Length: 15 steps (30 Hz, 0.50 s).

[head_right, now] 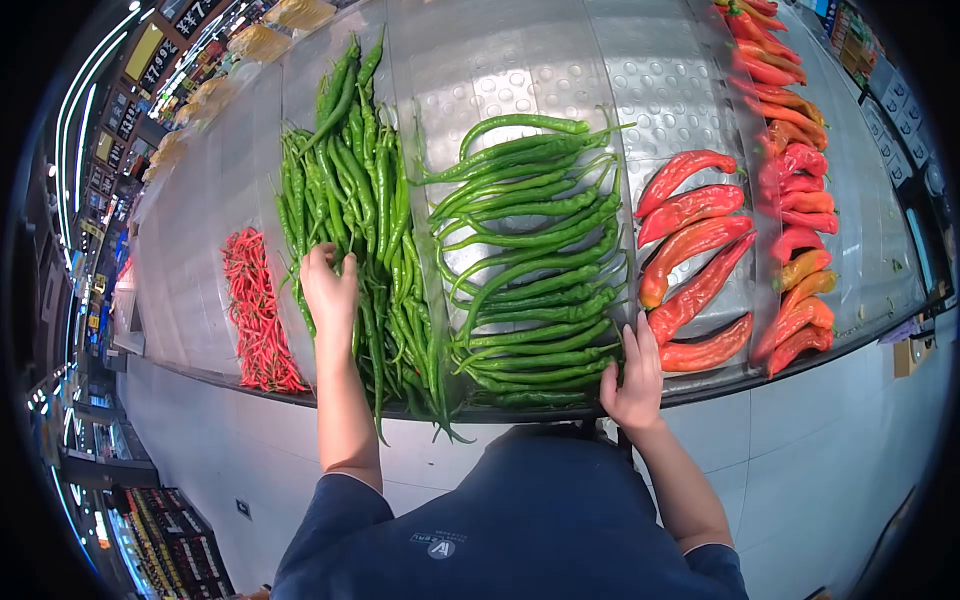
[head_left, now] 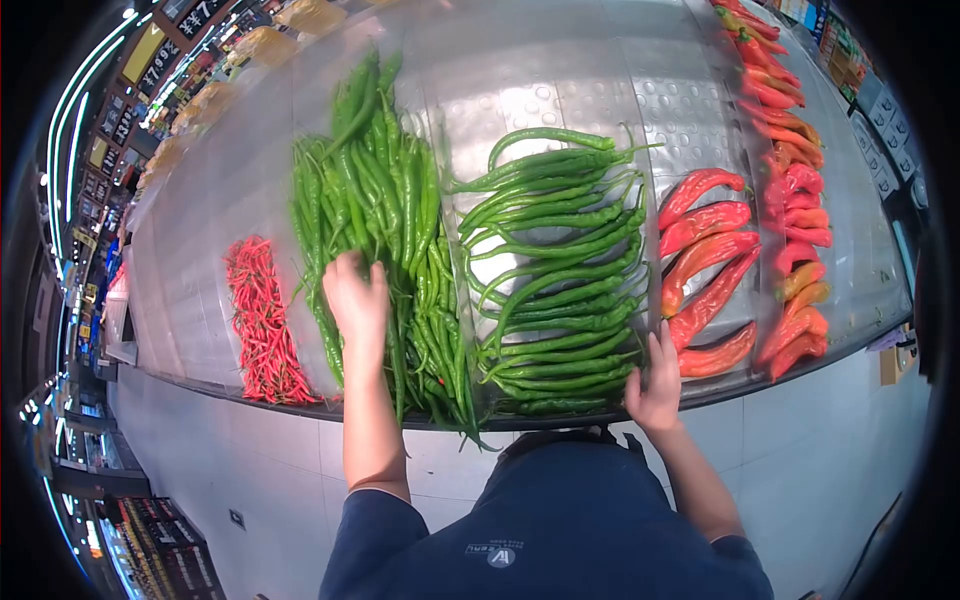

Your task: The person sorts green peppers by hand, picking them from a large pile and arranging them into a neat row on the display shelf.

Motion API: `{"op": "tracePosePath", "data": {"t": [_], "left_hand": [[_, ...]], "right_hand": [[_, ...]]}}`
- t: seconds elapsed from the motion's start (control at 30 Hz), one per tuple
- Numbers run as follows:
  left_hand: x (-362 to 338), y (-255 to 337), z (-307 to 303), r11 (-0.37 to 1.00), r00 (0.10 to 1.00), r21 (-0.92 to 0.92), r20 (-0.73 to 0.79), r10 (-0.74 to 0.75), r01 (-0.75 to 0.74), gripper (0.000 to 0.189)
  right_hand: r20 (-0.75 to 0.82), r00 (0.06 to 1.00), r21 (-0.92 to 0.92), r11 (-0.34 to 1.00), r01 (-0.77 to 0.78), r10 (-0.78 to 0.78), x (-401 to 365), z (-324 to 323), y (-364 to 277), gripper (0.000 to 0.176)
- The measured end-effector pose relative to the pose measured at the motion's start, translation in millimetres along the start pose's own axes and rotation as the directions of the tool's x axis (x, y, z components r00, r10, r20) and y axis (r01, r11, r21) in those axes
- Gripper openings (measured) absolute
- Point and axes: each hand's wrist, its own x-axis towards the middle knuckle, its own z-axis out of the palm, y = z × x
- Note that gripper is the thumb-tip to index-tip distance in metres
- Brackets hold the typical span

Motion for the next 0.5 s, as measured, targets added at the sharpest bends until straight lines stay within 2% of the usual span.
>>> {"op": "tracePosePath", "data": {"t": [0.07,0.13,0.17,0.23,0.27,0.3,0.37,0.43,0.5], "left_hand": [[11.6,-16.4,1.6,0.999,0.999,0.028,0.039,-0.019,0.018,0.03],[27.4,-24.5,10.4,0.99,0.988,-0.119,0.144,-0.061,0.079,0.035],[33.4,-24.5,13.2,0.99,0.988,-0.119,0.143,-0.061,0.078,0.035],[44.8,-17.0,16.1,0.985,0.971,-0.027,0.172,-0.165,0.172,0.038],[47.3,-16.9,22.6,0.989,0.986,0.042,0.083,-0.144,0.141,0.038],[49.8,-11.5,21.6,0.989,0.986,0.039,0.081,-0.144,0.141,0.038],[55.5,-1.9,18.2,0.977,0.979,0.169,0.129,-0.155,0.132,0.04],[65.6,-4.2,10.6,0.969,0.953,0.082,0.179,-0.245,0.233,0.039],[69.2,-4.3,-4.6,0.954,0.945,0.016,0.132,-0.298,0.299,0.041]], "right_hand": [[0.001,1.0,-0.005,1.0,0.005,-0.005,-0.7,-0.3,0.2,0.064],[-0.011,1.0,-0.016,1.0,0.014,-0.014,1.2,-0.9,-2.3,0.062],[-0.012,1.0,-0.016,1.0,0.015,-0.015,1.5,-1.3,-3.1,0.062],[-0.033,0.998,-0.029,0.999,0.044,-0.045,3.0,-1.7,-4.0,0.062],[-0.035,0.998,-0.031,0.998,0.047,-0.048,3.3,-2.1,-4.8,0.062],[-0.039,0.998,-0.035,0.998,0.052,-0.054,3.6,-2.7,-5.5,0.062],[-0.044,0.997,-0.04,0.997,0.059,-0.061,5.2,-2.7,-7.1,0.061],[-0.05,0.996,-0.033,0.997,0.068,-0.07,5.8,-3.8,-7.5,0.062],[-0.057,0.996,-0.031,0.997,0.069,-0.071,6.0,-3.8,-6.1,0.062]]}}
